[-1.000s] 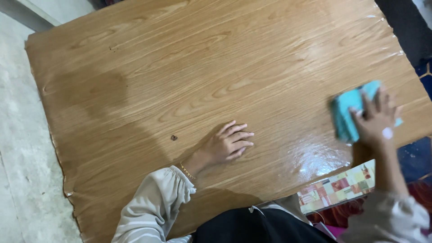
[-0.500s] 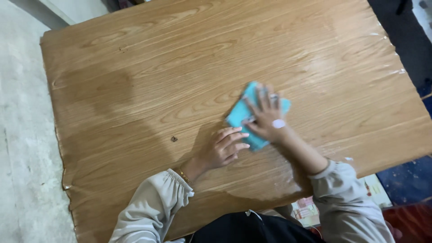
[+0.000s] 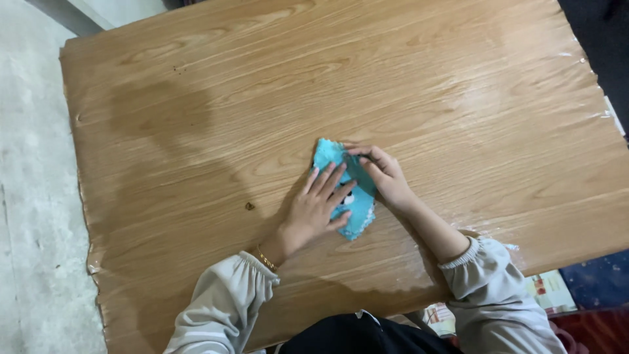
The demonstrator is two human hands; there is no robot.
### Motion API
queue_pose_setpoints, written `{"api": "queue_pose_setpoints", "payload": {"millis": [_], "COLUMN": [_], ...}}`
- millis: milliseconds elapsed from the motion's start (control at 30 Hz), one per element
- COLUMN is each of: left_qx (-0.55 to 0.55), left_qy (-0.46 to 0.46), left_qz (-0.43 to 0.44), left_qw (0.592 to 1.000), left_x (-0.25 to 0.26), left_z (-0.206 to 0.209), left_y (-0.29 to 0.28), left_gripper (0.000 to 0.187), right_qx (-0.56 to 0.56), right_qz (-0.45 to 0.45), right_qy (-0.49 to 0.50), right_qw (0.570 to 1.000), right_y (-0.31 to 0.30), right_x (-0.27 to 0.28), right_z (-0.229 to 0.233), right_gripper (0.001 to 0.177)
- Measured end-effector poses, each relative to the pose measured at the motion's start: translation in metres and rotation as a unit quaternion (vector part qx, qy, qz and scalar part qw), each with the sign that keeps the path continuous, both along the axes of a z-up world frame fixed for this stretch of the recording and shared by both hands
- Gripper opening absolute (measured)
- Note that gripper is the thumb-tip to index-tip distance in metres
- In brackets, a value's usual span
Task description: Wiping a wooden table surface with a blue cloth.
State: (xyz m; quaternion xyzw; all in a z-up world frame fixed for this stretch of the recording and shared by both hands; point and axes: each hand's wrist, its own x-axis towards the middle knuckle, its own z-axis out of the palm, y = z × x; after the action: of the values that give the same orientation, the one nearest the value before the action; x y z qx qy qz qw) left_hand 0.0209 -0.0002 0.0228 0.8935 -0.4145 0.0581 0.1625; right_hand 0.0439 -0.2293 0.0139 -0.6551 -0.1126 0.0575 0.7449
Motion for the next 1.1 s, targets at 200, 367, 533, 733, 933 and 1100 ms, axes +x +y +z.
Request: {"api": "queue_pose_setpoints", "payload": {"millis": [200,367,533,733,933,1100], "left_qx": [0.094,-0.009,-0.008,-0.024,-0.033,-0.043], "left_qy": [0.055,-0.003,-0.015,0.005,-0.002,-0.003], "left_qz": [0.002,0.049,0.092,0.136,0.16,0.185], "left_qw": [0.994,0.999,0.996,0.99,0.987,0.982], "left_x": [0.078,0.154,0.207,0.241,0.252,0.232], "left_z": [-0.008,-0.015,-0.01,-0.007,-0.018,-0.024], "left_y": [-0.028,-0.061,-0.082,-0.09,-0.089,-0.087], "left_gripper": [0.073,0.07,0.062,0.059,0.059,0.058], "right_qx": [-0.279,-0.435,-0.348,-0.225,-0.245,-0.227], "right_qz": [-0.025,0.052,0.109,0.24,0.222,0.262], "right_qy": [-0.21,-0.397,-0.456,-0.448,-0.5,-0.503], "right_qw": [0.937,0.806,0.812,0.831,0.8,0.791], "right_y": [0.005,0.006,-0.011,-0.035,-0.037,-0.03], "right_x": [0.006,-0.022,-0.046,-0.055,-0.068,-0.076], "right_z": [0.089,0.219,0.271,0.262,0.271,0.275], "right_gripper": [0.029,0.043,0.055,0.037,0.025,0.023]}}
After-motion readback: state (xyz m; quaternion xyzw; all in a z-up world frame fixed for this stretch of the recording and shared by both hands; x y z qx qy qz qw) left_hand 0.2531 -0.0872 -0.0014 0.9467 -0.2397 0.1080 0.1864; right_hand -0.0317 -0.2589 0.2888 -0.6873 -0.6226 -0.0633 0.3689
